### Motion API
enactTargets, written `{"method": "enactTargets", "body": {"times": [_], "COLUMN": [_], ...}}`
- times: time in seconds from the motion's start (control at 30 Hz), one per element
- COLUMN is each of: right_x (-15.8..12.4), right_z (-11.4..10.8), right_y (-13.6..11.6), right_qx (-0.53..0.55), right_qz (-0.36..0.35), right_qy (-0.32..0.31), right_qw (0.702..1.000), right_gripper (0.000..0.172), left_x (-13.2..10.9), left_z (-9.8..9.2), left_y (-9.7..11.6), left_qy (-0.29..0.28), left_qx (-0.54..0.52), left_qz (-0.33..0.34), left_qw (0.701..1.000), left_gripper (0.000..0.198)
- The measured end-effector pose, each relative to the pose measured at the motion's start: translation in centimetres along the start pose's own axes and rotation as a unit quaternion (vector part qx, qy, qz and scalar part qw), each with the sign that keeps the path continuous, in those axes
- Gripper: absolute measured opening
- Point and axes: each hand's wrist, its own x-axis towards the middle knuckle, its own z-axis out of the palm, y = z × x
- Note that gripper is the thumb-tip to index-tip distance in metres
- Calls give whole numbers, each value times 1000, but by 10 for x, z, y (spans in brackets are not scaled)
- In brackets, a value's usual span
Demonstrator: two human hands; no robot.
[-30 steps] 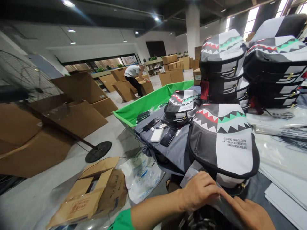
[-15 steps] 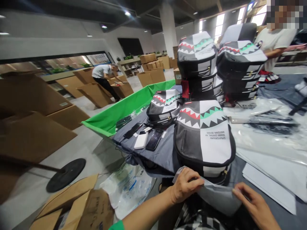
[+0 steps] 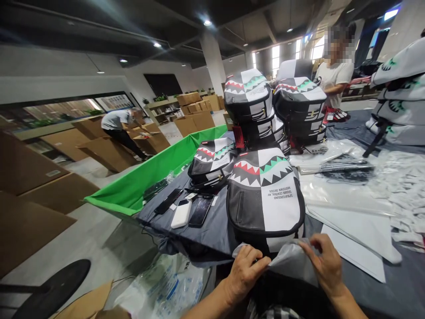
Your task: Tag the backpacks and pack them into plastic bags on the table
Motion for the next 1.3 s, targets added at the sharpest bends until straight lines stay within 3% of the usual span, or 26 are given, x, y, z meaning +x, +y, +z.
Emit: {"method": "enactTargets", "body": {"times": [0.07, 0.13, 0.23, 0.37, 0.43, 0.5, 0.57, 0.63, 0.7, 0.83, 0.93, 1.0, 1.1, 1.2, 1.3], "right_x": [-9, -17, -23, -26, -27, -28, -27, -22, -16, -7, -10, -14, -19, -21, -15], "right_z": [-5, -5, -9, -26, -33, -32, -23, -11, 2, 21, 21, 17, 9, 6, 3], "right_y": [-7, -12, -13, -4, 0, 0, -1, -1, -1, 4, 6, 2, -6, -11, -11], "right_qx": [-16, -36, -62, -112, -104, -52, 23, 86, 112, 106, 50, 7, -27, -70, -92], "right_qz": [-105, -165, -184, -190, -130, -1, 150, 258, 301, 303, 249, 137, -68, -179, -243], "right_qy": [-37, -80, -92, -21, 10, -19, -86, -129, -127, -84, -24, 6, -25, -62, -81], "right_qw": [994, 982, 977, 975, 986, 998, 985, 954, 938, 944, 967, 990, 997, 979, 962], "right_gripper": [10, 21, 36, 35, 24, 27, 41, 50, 53, 60, 54, 39, 11, 26, 26], "left_x": [-1, -1, 1, 2, 1, 1, 0, 0, 0, -2, -1, 1, 4, 6, 5], "left_z": [2, 3, 1, 1, 2, 2, 0, -2, -4, -7, -9, -10, -11, -13, -13], "left_y": [1, 2, 5, 8, 7, 6, 4, 2, 1, 3, 5, 7, 9, 10, 10], "left_qy": [-4, 2, 15, 30, 40, 40, 26, -2, -38, -93, -114, -124, -131, -137, -133], "left_qx": [1, -5, -8, 0, 0, 0, 4, 18, 39, 53, 46, 47, 49, 45, 44], "left_qz": [-12, -19, -29, -47, -38, -21, 0, 21, 31, 10, -16, -25, -29, -35, -34], "left_qw": [1000, 1000, 999, 998, 998, 999, 1000, 1000, 998, 994, 992, 991, 990, 989, 990], "left_gripper": [4, 5, 12, 18, 15, 21, 37, 46, 48, 47, 45, 41, 35, 31, 31]}}
